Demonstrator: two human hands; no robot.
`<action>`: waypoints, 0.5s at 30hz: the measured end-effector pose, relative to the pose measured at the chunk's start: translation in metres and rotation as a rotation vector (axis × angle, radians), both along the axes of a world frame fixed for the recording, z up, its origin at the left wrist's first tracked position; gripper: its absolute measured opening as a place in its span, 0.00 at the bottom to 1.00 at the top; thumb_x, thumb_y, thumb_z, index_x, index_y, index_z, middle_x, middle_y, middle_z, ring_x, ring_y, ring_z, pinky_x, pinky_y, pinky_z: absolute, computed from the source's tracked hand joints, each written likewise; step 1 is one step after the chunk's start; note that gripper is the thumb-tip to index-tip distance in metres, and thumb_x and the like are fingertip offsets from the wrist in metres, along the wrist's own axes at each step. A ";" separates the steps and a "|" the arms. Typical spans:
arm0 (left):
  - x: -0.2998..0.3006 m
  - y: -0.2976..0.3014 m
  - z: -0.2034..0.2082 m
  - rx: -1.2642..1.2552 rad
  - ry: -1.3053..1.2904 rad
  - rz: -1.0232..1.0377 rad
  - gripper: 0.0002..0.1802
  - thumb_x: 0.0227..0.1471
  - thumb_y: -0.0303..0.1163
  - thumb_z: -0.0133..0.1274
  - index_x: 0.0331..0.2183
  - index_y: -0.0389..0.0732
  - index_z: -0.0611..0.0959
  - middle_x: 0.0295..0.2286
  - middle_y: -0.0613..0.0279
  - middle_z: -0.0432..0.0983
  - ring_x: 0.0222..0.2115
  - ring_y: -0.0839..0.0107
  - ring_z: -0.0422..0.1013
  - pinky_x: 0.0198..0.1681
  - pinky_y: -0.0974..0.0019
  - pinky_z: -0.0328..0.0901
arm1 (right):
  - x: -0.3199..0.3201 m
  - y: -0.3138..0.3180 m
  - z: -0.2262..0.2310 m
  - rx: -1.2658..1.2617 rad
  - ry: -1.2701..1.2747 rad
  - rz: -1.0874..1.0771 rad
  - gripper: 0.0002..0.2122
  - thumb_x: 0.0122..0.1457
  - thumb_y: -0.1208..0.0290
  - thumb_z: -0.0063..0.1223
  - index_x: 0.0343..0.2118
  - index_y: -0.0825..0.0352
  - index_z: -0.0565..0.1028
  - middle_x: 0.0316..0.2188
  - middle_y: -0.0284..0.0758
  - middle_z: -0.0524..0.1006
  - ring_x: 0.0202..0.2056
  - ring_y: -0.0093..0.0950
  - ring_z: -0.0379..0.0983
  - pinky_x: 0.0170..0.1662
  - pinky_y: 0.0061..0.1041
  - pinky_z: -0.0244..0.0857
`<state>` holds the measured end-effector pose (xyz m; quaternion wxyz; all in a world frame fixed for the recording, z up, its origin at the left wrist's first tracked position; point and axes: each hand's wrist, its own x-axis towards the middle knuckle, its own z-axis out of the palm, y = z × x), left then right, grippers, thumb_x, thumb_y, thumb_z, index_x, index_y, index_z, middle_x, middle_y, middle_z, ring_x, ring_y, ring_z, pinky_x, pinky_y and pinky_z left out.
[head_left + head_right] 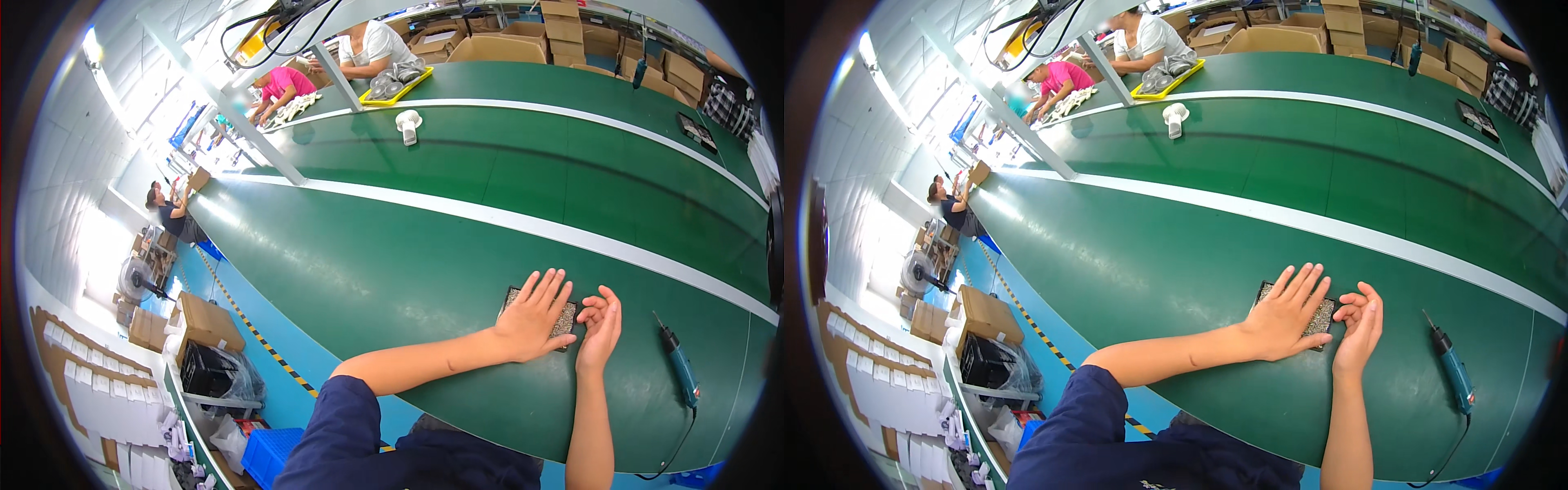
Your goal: Assembling handheld portable fans by joining components and using an electric screwdriver.
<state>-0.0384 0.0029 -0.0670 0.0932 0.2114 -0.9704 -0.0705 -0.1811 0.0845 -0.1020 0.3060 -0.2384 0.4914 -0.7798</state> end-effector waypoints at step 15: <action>-0.027 0.010 -0.001 -0.006 0.030 -0.048 0.48 0.62 0.60 0.36 0.63 0.25 0.56 0.64 0.31 0.47 0.67 0.41 0.43 0.69 0.44 0.38 | 0.002 -0.001 0.002 -0.023 -0.022 0.008 0.20 0.73 0.59 0.31 0.52 0.72 0.68 0.33 0.35 0.75 0.29 0.18 0.68 0.35 0.19 0.65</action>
